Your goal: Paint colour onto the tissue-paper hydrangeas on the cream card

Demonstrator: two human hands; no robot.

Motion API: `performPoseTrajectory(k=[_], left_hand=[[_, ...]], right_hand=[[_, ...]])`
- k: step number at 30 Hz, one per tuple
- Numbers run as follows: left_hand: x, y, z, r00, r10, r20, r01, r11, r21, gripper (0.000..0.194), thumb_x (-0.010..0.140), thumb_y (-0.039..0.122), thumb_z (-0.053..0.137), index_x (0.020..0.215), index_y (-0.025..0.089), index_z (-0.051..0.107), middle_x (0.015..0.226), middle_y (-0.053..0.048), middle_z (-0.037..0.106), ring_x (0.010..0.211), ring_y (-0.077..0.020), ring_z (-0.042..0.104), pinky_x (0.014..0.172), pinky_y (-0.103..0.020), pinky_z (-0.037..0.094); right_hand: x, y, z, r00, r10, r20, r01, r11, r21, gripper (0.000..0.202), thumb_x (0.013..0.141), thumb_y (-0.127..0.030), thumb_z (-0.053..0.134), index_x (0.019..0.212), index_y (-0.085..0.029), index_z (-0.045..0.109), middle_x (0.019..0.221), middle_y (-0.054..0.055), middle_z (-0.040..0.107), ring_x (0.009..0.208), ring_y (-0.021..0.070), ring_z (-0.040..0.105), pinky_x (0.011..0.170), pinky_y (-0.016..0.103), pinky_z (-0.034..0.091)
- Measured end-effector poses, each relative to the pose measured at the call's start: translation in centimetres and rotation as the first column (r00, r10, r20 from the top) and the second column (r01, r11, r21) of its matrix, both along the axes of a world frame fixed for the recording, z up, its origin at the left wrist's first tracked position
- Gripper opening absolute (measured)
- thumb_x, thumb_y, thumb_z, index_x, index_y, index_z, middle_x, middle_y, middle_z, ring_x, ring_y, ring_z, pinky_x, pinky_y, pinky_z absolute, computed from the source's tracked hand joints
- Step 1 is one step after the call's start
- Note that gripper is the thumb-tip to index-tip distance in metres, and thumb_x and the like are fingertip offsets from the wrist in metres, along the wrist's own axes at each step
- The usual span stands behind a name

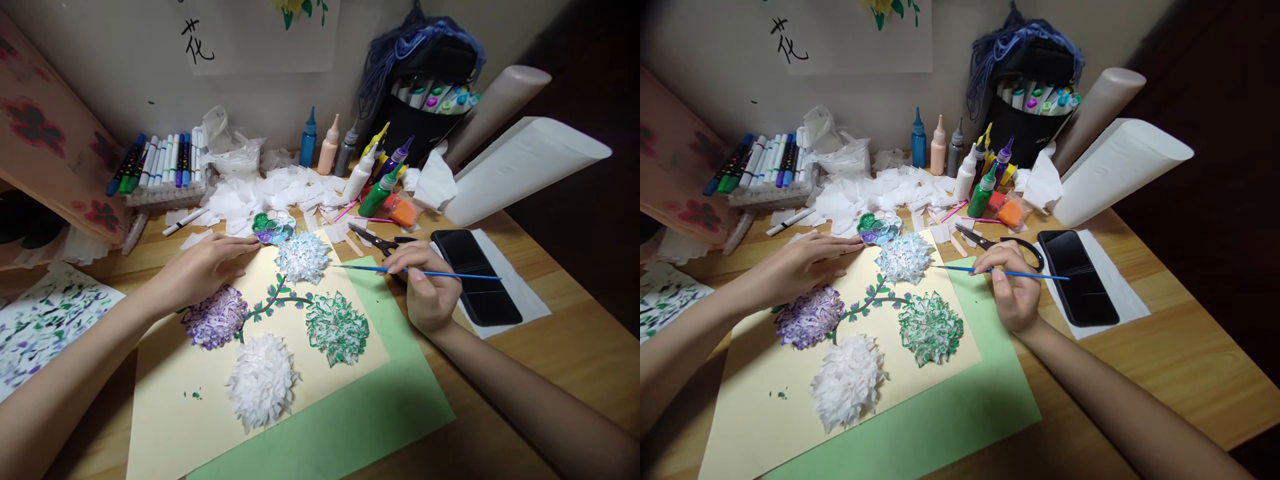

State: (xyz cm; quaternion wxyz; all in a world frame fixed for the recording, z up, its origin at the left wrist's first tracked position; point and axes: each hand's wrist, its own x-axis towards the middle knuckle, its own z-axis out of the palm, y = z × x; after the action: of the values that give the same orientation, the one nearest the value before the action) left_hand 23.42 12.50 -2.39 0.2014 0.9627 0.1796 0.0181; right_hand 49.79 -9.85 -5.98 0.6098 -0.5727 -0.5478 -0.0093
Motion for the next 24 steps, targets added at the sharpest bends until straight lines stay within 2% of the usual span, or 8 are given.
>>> performPoseTrajectory(k=[4,8,14,18,22,24], left_hand=[[-0.04,-0.05,0.08,1.000,-0.003,-0.013,0.003,1.000,-0.011,0.045,0.091,0.034,0.048,0.135,0.025,0.055,0.139,-0.005,0.057,0.123,-0.0287,0.054,0.103,-0.047,0.042],[-0.07,-0.15,0.20,0.999,0.022,-0.036,-0.021,1.000,0.008,0.046,0.092,0.035,0.046,0.136,0.025,0.054,0.138,-0.005,0.058,0.121,-0.0289,0.055,0.099,-0.048,0.045],[-0.07,0.18,0.04,0.998,0.004,-0.056,-0.004,1.000,-0.003,0.047,0.090,0.032,0.048,0.136,0.025,0.055,0.139,-0.005,0.057,0.121,-0.0286,0.054,0.100,-0.048,0.043],[-0.17,0.36,-0.18,0.999,0.010,-0.048,-0.011,1.000,-0.013,0.047,0.090,0.030,0.049,0.136,0.025,0.054,0.140,-0.004,0.057,0.121,-0.0277,0.054,0.102,-0.047,0.042],[-0.12,0.27,-0.10,0.999,0.013,-0.037,-0.013,1.000,-0.024,0.047,0.090,0.031,0.050,0.136,0.026,0.054,0.139,-0.004,0.057,0.121,-0.0285,0.055,0.101,-0.047,0.043],[-0.06,0.20,0.03,0.999,0.009,-0.038,-0.010,1.000,-0.023,0.047,0.090,0.032,0.049,0.136,0.026,0.054,0.139,-0.005,0.058,0.120,-0.0289,0.055,0.100,-0.048,0.044]], right_hand=[[0.29,0.04,-0.16,1.000,0.008,0.010,-0.006,0.991,-0.134,0.022,0.091,-0.025,0.046,0.076,-0.023,0.062,0.072,0.003,0.064,0.075,0.0212,0.056,0.071,0.038,0.043],[0.39,0.07,-0.21,0.999,0.002,0.042,0.007,0.973,-0.229,0.023,0.091,-0.025,0.045,0.078,-0.022,0.063,0.077,0.003,0.064,0.079,0.0212,0.057,0.073,0.037,0.045],[0.23,0.00,-0.10,0.999,0.014,0.030,-0.010,0.993,-0.116,0.022,0.092,-0.025,0.044,0.078,-0.023,0.061,0.073,0.003,0.064,0.076,0.0211,0.056,0.073,0.038,0.044],[0.18,0.00,-0.14,0.995,0.051,0.087,-0.032,0.979,-0.202,0.020,0.091,-0.022,0.045,0.080,-0.023,0.062,0.075,0.003,0.064,0.079,0.0212,0.056,0.074,0.038,0.044],[0.10,-0.06,-0.14,0.996,0.037,0.078,-0.027,0.992,-0.121,0.020,0.091,-0.022,0.045,0.080,-0.023,0.061,0.074,0.003,0.064,0.078,0.0214,0.055,0.074,0.038,0.044],[0.07,-0.08,-0.11,0.995,0.047,0.092,-0.035,0.990,-0.137,0.019,0.090,-0.022,0.045,0.081,-0.023,0.062,0.075,0.002,0.065,0.079,0.0214,0.055,0.074,0.038,0.044]])
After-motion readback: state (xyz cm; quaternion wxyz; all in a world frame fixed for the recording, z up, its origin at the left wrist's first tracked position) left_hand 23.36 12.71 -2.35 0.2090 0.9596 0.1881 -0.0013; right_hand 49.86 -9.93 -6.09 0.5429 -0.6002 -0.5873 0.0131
